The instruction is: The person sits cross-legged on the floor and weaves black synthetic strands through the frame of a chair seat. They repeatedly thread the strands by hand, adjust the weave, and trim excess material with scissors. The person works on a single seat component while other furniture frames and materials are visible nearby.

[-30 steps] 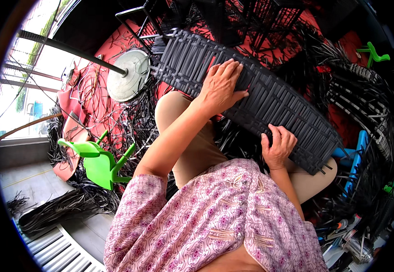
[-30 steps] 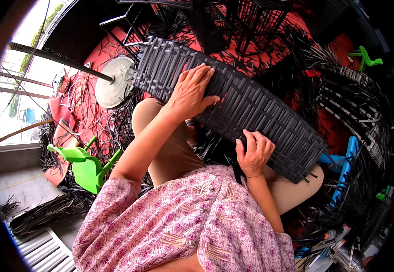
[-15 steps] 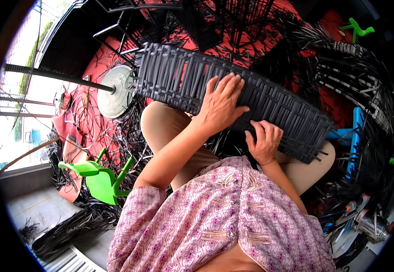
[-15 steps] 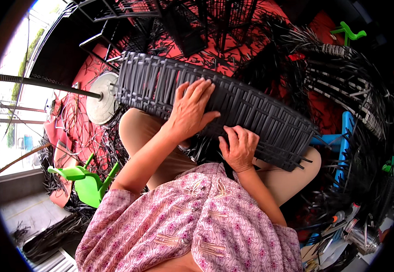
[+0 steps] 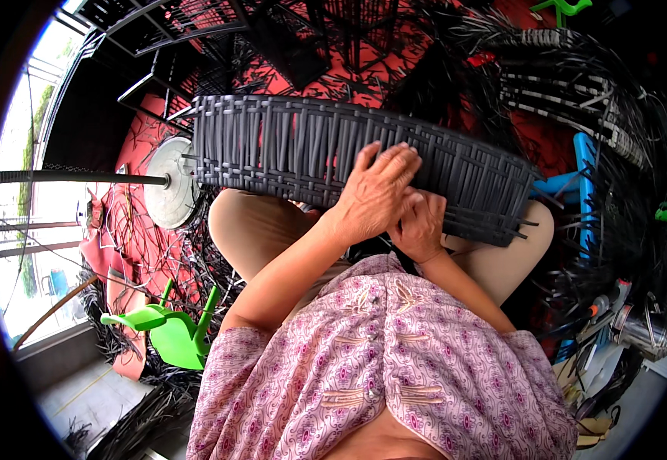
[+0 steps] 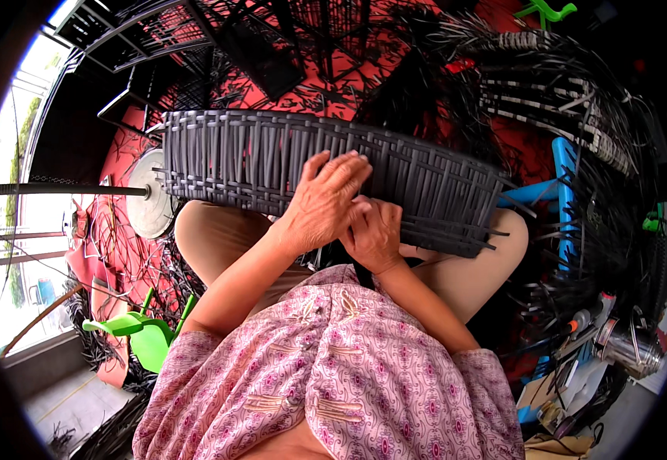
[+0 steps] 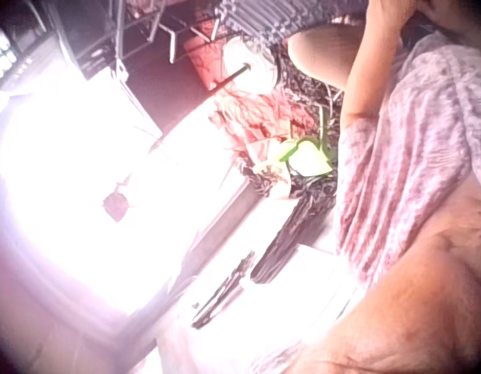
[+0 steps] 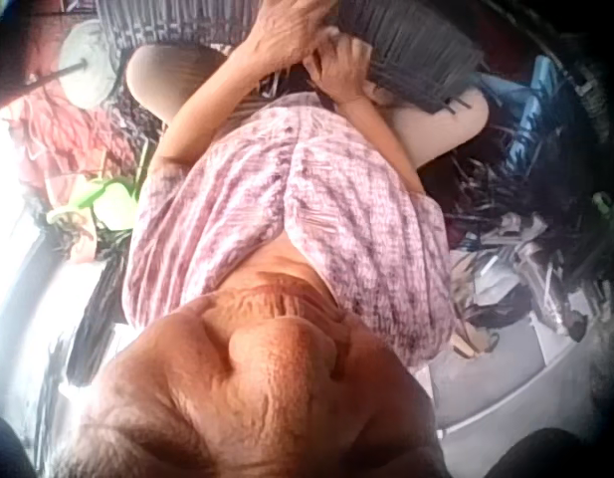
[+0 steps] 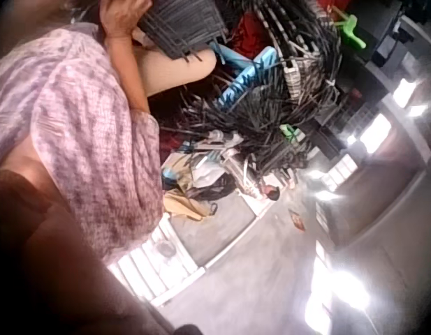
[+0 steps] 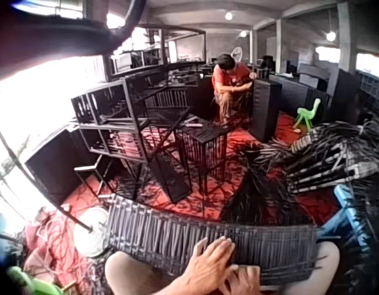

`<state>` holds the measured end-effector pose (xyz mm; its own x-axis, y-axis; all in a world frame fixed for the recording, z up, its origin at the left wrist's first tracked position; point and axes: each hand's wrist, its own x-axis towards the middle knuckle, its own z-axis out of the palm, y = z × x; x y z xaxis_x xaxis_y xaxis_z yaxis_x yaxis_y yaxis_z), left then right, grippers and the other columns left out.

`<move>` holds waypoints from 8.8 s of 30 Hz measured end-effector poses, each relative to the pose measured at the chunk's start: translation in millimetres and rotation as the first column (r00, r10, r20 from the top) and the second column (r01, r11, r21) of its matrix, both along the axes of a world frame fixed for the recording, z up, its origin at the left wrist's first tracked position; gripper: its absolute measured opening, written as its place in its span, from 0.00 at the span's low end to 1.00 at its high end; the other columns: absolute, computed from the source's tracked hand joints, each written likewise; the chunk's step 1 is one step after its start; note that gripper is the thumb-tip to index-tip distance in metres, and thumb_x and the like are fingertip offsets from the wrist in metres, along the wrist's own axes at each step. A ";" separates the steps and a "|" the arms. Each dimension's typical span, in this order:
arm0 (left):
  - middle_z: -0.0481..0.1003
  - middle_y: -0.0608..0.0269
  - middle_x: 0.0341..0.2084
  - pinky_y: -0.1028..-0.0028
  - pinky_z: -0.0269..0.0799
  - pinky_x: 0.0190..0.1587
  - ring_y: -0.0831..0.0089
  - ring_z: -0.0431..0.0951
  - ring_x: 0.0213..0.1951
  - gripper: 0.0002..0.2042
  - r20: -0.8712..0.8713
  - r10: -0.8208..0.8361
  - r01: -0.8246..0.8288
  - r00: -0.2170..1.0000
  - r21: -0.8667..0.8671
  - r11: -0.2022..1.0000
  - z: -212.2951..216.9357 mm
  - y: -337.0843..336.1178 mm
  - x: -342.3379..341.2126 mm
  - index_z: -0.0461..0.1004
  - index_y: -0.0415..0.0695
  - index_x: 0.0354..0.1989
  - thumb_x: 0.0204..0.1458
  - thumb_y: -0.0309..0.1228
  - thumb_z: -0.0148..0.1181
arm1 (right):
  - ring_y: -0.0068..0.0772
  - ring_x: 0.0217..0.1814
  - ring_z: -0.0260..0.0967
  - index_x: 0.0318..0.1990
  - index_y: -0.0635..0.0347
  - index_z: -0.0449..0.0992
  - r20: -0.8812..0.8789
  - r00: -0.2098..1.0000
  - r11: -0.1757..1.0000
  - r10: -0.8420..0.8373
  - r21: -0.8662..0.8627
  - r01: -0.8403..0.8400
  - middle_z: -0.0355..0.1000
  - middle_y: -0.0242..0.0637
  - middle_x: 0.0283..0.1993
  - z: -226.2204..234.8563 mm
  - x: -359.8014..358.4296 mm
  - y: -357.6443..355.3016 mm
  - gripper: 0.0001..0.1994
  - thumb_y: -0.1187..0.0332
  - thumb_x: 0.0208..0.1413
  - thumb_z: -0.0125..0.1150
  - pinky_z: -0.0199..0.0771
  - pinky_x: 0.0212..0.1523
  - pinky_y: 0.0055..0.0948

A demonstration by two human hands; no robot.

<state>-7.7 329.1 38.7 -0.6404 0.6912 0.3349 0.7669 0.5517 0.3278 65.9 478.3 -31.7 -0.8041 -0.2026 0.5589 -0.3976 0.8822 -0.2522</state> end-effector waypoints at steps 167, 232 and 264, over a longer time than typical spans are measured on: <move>0.70 0.62 0.53 0.60 0.63 0.58 0.61 0.69 0.55 0.24 0.048 -0.123 0.124 0.991 -0.006 0.992 -20.9 25.7 47.7 0.77 0.48 0.55 0.46 0.34 0.71 | 0.49 0.71 0.56 0.65 0.53 0.67 0.223 0.805 0.831 -0.550 0.238 0.502 0.59 0.41 0.68 29.9 90.5 103.7 0.38 0.61 0.43 0.77 0.54 0.67 0.51; 0.62 0.50 0.68 0.54 0.50 0.69 0.52 0.59 0.69 0.30 -0.103 0.320 -0.326 0.942 -0.046 0.944 -72.5 -23.8 74.2 0.62 0.39 0.69 0.60 0.37 0.57 | 0.42 0.53 0.71 0.45 0.54 0.83 0.326 0.560 0.646 -0.762 0.332 0.687 0.75 0.32 0.45 121.9 204.5 397.4 0.14 0.74 0.49 0.68 0.74 0.53 0.38; 0.71 0.54 0.57 0.56 0.64 0.61 0.55 0.69 0.61 0.28 0.092 0.329 -0.341 0.940 0.307 0.889 -28.1 -82.5 92.3 0.74 0.44 0.54 0.41 0.31 0.74 | 0.37 0.54 0.75 0.52 0.71 0.79 0.749 0.627 0.884 -0.215 -0.123 0.450 0.79 0.46 0.51 37.1 81.2 242.7 0.20 0.63 0.59 0.68 0.72 0.58 0.33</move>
